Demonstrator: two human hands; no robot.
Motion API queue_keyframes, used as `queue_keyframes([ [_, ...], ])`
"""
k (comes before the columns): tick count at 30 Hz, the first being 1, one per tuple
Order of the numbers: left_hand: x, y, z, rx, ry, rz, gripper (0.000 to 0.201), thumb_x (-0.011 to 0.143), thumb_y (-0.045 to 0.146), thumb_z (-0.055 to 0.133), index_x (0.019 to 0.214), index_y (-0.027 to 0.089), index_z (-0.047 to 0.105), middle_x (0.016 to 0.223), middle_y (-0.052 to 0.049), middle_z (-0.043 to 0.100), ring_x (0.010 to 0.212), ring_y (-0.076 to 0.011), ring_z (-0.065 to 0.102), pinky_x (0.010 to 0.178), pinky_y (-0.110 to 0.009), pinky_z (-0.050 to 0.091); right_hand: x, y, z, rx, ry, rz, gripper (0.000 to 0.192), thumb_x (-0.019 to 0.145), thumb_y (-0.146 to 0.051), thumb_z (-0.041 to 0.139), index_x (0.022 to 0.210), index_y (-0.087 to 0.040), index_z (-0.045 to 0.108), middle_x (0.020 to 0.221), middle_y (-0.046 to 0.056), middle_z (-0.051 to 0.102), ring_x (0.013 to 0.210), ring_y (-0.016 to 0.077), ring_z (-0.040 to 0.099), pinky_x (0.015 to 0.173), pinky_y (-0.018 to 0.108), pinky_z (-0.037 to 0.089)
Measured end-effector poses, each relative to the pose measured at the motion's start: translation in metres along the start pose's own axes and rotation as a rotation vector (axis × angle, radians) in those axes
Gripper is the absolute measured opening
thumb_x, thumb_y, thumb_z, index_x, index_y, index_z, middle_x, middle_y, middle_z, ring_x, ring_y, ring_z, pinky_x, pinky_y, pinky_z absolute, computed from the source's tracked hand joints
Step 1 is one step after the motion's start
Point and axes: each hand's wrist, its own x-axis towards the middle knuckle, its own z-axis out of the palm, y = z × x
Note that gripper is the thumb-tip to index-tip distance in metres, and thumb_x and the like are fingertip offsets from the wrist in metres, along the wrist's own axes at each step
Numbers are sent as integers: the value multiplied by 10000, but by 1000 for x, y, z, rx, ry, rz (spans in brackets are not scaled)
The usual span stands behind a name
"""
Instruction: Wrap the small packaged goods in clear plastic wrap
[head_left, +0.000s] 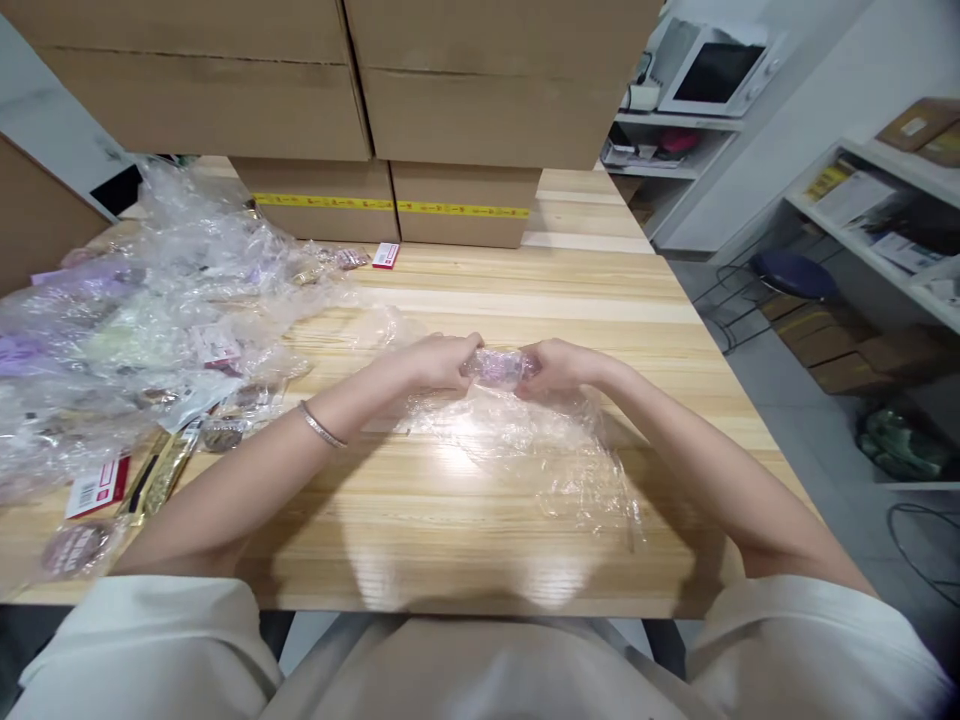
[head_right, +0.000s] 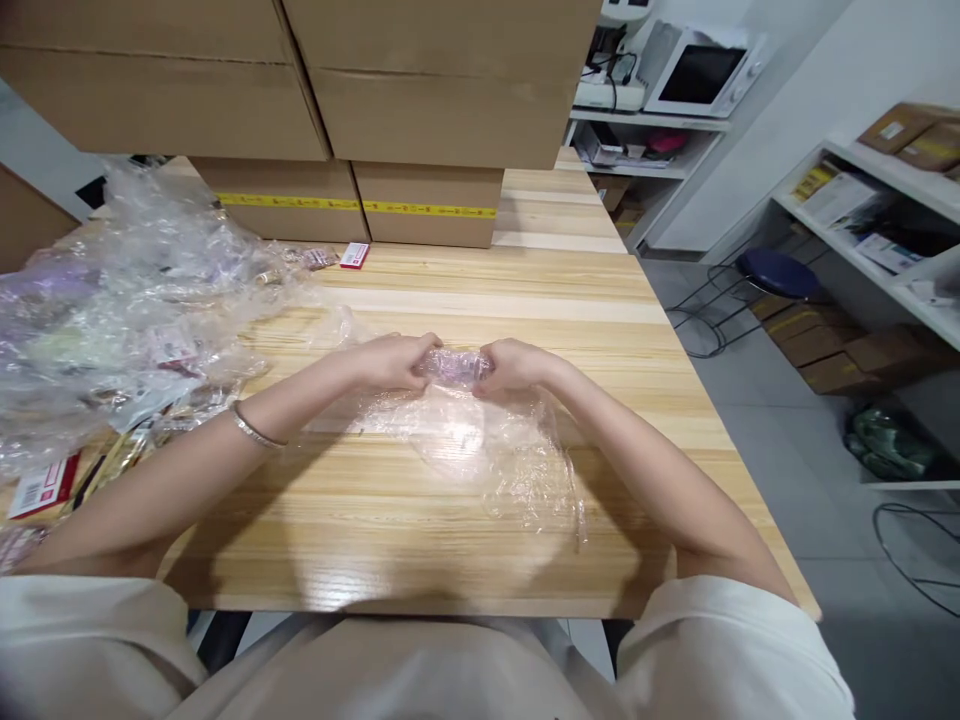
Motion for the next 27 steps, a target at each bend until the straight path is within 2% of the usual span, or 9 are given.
queue_keyframes([
  [2, -8, -8, 3, 48, 77, 10, 556, 820, 295, 575, 1350, 168, 465, 974, -92, 724, 890, -272, 667, 736, -325, 459, -5, 6, 1, -43, 41, -60, 180, 701, -322, 714, 813, -229, 608, 782, 30, 671, 698, 206, 608, 594, 311, 402],
  [5, -25, -23, 8, 219, 221, 109, 239, 898, 276, 519, 1083, 150, 603, 966, -118, 706, 952, -274, 650, 861, -355, 436, -18, 21, 4, -172, 153, -136, 147, 713, -228, 659, 716, -234, 512, 704, 10, 619, 646, 178, 558, 580, 290, 344],
  [7, -41, -35, 12, 310, 266, 181, 141, 929, 251, 506, 945, 158, 611, 973, -121, 692, 954, -258, 642, 907, -360, 417, -31, 32, 8, -237, 202, -138, 139, 738, -190, 606, 710, -237, 478, 705, 6, 611, 628, 169, 539, 567, 283, 318],
  [11, -73, -55, 26, 371, 285, 185, 113, 924, 141, 499, 899, 179, 603, 955, -108, 675, 908, -242, 632, 828, -346, 428, -62, 50, 25, -367, 315, -132, 108, 809, -129, 509, 790, -234, 530, 794, 38, 655, 688, 194, 583, 584, 293, 330],
  [16, -106, -67, 45, 411, 268, 116, 183, 920, 111, 482, 952, 199, 639, 968, -114, 669, 920, -271, 623, 796, -378, 445, -89, 75, 50, -618, 373, -250, 187, 911, -130, 456, 837, -225, 600, 931, 104, 692, 822, 251, 618, 662, 338, 396],
  [19, -125, -68, 46, 478, 258, 86, 254, 908, 97, 457, 1010, 210, 660, 1006, -116, 669, 938, -280, 615, 832, -404, 446, -102, 88, 46, -689, 392, -159, 217, 909, -132, 447, 799, -213, 616, 889, 117, 685, 811, 272, 618, 691, 369, 412],
  [23, -141, -58, 28, 401, 327, 142, 272, 892, 278, 539, 1112, 194, 674, 1201, -140, 640, 1106, -342, 560, 959, -484, 410, -107, 78, 21, -550, 532, -48, 177, 880, -174, 462, 822, -194, 628, 864, 125, 658, 855, 307, 625, 759, 421, 437],
  [25, -136, -48, 18, 268, 363, 164, 305, 946, 363, 475, 1102, 204, 683, 1244, -126, 626, 1158, -325, 545, 994, -463, 400, -98, 57, 12, -317, 551, -140, 186, 909, -285, 487, 972, -192, 635, 1004, 131, 671, 974, 315, 626, 837, 437, 457],
  [27, -120, -37, 12, 95, 332, 180, 352, 1000, 377, 381, 1119, 212, 668, 1229, -106, 627, 1134, -269, 570, 977, -397, 416, -79, 32, 11, -90, 439, -252, 345, 895, -433, 560, 1145, -198, 600, 1173, 130, 655, 1089, 307, 613, 908, 429, 468],
])
